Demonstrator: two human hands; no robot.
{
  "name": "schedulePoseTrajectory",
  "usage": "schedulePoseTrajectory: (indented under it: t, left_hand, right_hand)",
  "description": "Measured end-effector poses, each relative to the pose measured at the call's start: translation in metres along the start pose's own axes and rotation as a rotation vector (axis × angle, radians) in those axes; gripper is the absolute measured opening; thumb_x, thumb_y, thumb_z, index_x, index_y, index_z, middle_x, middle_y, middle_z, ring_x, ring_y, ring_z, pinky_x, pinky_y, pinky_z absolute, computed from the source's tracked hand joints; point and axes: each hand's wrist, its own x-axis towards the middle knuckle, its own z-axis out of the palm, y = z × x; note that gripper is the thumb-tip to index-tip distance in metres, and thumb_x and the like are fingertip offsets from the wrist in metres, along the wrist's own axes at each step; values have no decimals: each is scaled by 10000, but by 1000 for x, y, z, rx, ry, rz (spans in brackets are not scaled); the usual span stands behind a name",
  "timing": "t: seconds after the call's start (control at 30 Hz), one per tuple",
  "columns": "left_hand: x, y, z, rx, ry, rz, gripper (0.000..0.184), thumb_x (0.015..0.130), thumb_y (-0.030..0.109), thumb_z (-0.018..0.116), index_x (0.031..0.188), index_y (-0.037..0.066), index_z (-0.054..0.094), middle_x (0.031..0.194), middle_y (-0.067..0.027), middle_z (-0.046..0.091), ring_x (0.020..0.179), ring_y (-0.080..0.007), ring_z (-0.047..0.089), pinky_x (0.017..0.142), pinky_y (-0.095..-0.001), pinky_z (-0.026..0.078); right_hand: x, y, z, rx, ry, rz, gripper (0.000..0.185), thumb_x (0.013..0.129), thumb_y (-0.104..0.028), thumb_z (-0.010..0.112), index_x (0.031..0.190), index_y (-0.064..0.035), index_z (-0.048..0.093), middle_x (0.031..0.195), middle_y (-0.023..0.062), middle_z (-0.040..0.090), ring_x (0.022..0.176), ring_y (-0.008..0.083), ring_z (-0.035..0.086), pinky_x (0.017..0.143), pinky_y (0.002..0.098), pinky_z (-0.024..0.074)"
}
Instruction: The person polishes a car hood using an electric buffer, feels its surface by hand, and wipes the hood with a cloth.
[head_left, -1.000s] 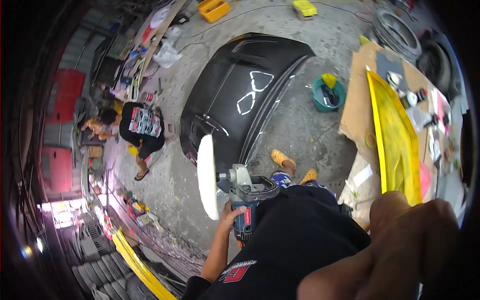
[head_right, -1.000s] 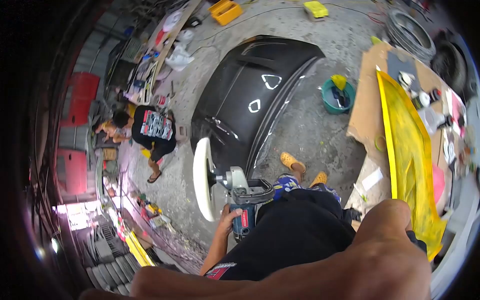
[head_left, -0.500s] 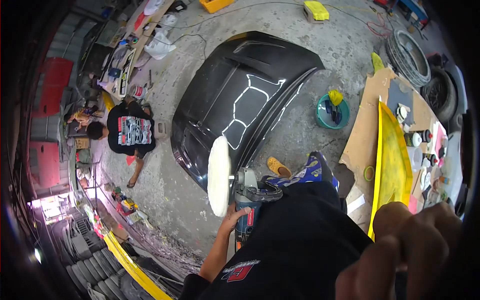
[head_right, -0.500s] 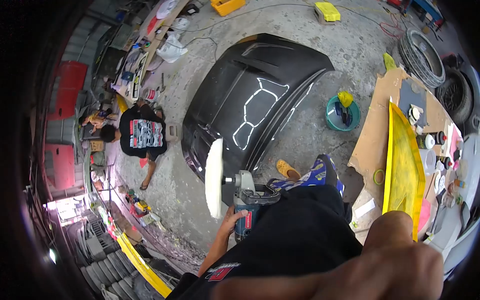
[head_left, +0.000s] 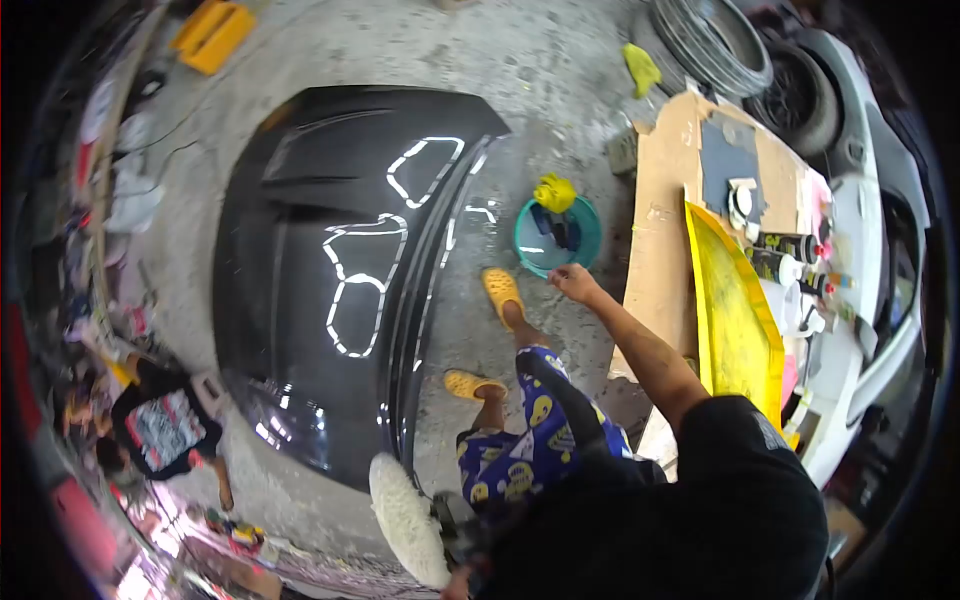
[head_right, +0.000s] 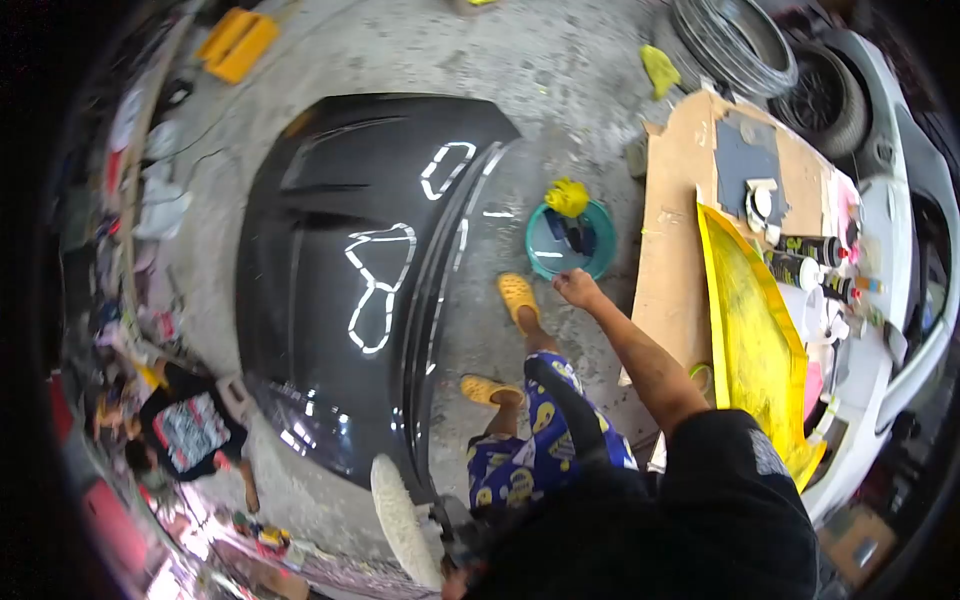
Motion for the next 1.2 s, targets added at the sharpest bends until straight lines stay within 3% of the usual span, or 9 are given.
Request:
schedulePoseTrajectory:
  t: [0.13, 0.43, 0.6, 0.63, 0.73, 0.93, 1.03, 1.13, 1.2]
  left_hand:
    - [108, 25, 54, -15, -42, -172, 572, 792, 316, 829, 1232, 2, 642, 1103, -114, 691, 1005, -219, 647, 927, -345, 507]
    - [249, -14, 122, -11, -44, -325, 547, 808, 336, 820, 1219, 13, 661, 1097, -98, 699, 993, -200, 648, 918, -334, 508]
    - [256, -24, 100, 10, -30, -369, 533, 816, 348, 815, 1211, 19, 672, 1093, -89, 704, 986, -190, 648, 913, -329, 508]
    - [248, -26, 90, 20, -29, -374, 531, 818, 350, 814, 1210, 20, 674, 1092, -88, 705, 985, -188, 649, 912, -328, 508]
    - [225, -28, 63, 30, -50, -341, 523, 824, 357, 811, 1205, 23, 681, 1090, -82, 707, 981, -182, 649, 909, -324, 508]
    - [119, -45, -30, 15, -63, -226, 509, 834, 370, 804, 1196, 31, 694, 1086, -71, 713, 972, -170, 650, 903, -318, 509]
    - [36, -73, -97, -1, -66, -199, 502, 839, 377, 801, 1192, 34, 700, 1084, -66, 716, 968, -164, 650, 900, -314, 509]
    - [-42, -108, -149, -36, -88, -204, 496, 845, 384, 798, 1187, 38, 707, 1081, -61, 718, 964, -158, 650, 897, -311, 509]
    - [-68, -150, -171, -52, -100, -176, 492, 848, 388, 796, 1184, 40, 711, 1080, -57, 720, 961, -154, 651, 895, -309, 509]
  right_hand:
    - [76, 67, 45, 2, 81, 176, 329, 930, -209, 604, 1176, -16, 706, 1097, 258, 696, 1061, 383, 678, 900, 408, 538]
    - [221, 208, 176, -81, 126, 105, 329, 888, -166, 567, 1174, -76, 703, 1176, 232, 673, 1097, 408, 638, 956, 470, 522]
    - [252, 212, 184, 31, 23, 339, 398, 958, -310, 562, 1165, 13, 666, 1085, 223, 711, 1025, 327, 694, 898, 407, 550]
    - [242, 202, 168, 161, 1, 487, 424, 982, -307, 558, 1142, 75, 646, 1035, 219, 729, 990, 270, 712, 884, 366, 555]
    - [186, 186, 121, 1166, 164, 495, 463, 1022, -340, 531, 1085, 108, 633, 1042, 217, 721, 979, 262, 709, 895, 368, 570]
    - [18, 108, 52, 1611, 405, 457, 425, 1049, -267, 444, 1165, 113, 595, 1107, 219, 705, 1012, 288, 697, 906, 386, 582]
    - [-54, 114, 49, 1985, 273, 112, 265, 959, -118, 555, 1124, 78, 622, 1024, 172, 709, 974, 293, 687, 938, 412, 577]
    - [-123, 106, 51, 1840, 328, 44, 426, 970, -85, 563, 1344, 108, 497, 1304, 203, 583, 1219, 295, 572, 1111, 423, 466]
    - [-175, 95, 50, 1996, 312, 109, 469, 978, -80, 551, 1396, 108, 452, 1421, 191, 529, 1291, 309, 529, 1141, 438, 436]
